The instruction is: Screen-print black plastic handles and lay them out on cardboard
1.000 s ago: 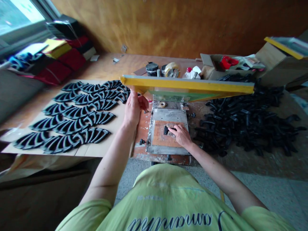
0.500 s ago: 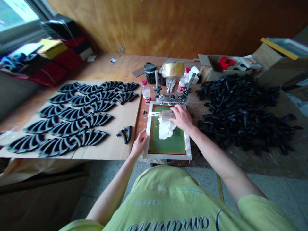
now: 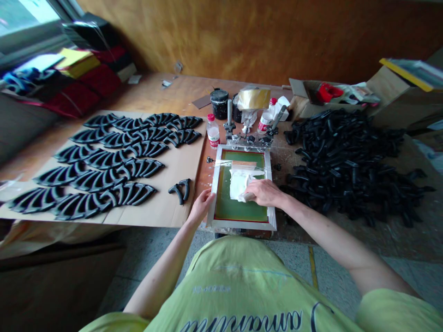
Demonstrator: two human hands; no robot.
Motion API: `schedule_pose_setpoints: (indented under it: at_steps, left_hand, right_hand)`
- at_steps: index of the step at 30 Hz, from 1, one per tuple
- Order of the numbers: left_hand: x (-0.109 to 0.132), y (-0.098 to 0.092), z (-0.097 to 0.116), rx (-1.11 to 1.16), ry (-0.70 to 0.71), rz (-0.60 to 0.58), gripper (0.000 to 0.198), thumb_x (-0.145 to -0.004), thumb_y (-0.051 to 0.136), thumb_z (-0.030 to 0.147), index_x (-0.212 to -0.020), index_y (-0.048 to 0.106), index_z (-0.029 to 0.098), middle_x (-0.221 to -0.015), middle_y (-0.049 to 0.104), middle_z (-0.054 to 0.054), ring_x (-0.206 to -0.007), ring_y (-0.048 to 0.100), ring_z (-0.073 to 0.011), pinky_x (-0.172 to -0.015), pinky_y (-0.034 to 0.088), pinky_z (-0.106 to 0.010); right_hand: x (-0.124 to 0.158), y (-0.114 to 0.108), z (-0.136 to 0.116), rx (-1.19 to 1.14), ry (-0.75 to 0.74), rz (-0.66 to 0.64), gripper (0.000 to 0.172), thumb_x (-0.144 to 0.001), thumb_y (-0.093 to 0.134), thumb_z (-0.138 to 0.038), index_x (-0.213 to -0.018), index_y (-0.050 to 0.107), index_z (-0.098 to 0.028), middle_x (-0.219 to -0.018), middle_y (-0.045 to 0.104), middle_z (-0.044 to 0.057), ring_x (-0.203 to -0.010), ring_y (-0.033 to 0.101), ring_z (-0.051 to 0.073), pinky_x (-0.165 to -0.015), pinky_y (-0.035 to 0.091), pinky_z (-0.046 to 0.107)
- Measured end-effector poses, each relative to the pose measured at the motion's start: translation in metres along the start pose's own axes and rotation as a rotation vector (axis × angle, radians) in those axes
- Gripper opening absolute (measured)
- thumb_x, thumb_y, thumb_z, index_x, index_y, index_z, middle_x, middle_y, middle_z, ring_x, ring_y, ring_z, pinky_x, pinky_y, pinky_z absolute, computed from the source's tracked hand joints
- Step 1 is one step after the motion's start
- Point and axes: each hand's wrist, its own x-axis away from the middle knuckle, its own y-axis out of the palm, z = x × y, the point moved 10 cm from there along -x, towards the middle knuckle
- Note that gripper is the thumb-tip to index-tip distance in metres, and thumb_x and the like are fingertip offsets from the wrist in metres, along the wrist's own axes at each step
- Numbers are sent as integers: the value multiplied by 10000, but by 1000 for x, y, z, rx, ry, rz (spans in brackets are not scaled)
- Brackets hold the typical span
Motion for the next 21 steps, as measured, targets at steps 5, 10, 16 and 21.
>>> schedule_pose_setpoints:
  at_steps: [5, 10, 16, 21]
  left_hand:
    - [1, 1, 0, 74, 7, -30, 587, -707, 688, 580, -1134, 672, 178, -742, 679, -20, -616, 581, -151, -527, 400, -226]
    - [2, 5, 0, 104, -2, -73, 638, -721, 681, 615, -1170, 645, 163, -801, 691, -35, -640, 589, -142, -534, 404, -217]
    - [17, 1, 31, 196, -10, -108, 727, -710, 734, 559, -1319, 562, 201, -782, 700, -26, -602, 609, -150, -511, 420, -228]
    - [22, -13, 102, 363, 149, -41, 509, -754, 706, 549, -1110, 685, 186, -832, 703, -26, -647, 627, -134, -572, 484, -231]
  right_hand:
    - [3, 5, 1, 47, 119, 181, 279, -843, 520, -63, -1018, 708, -172, -1012, 704, 94, -955, 612, 221, -808, 451, 315]
    - [9, 12, -2, -40, 108, 156, 216, -882, 584, -174, -1055, 704, -223, -1017, 717, 52, -929, 647, 194, -805, 485, 287]
    - [-23, -65, 49, -50, 366, 412, 587, -839, 709, -322, -1394, 521, -296, -1178, 695, 44, -957, 655, 229, -823, 519, 340]
    - [32, -115, 125, -131, 564, 751, 510, -931, 543, -452, -1378, 525, -208, -961, 717, 73, -815, 638, 219, -806, 492, 359]
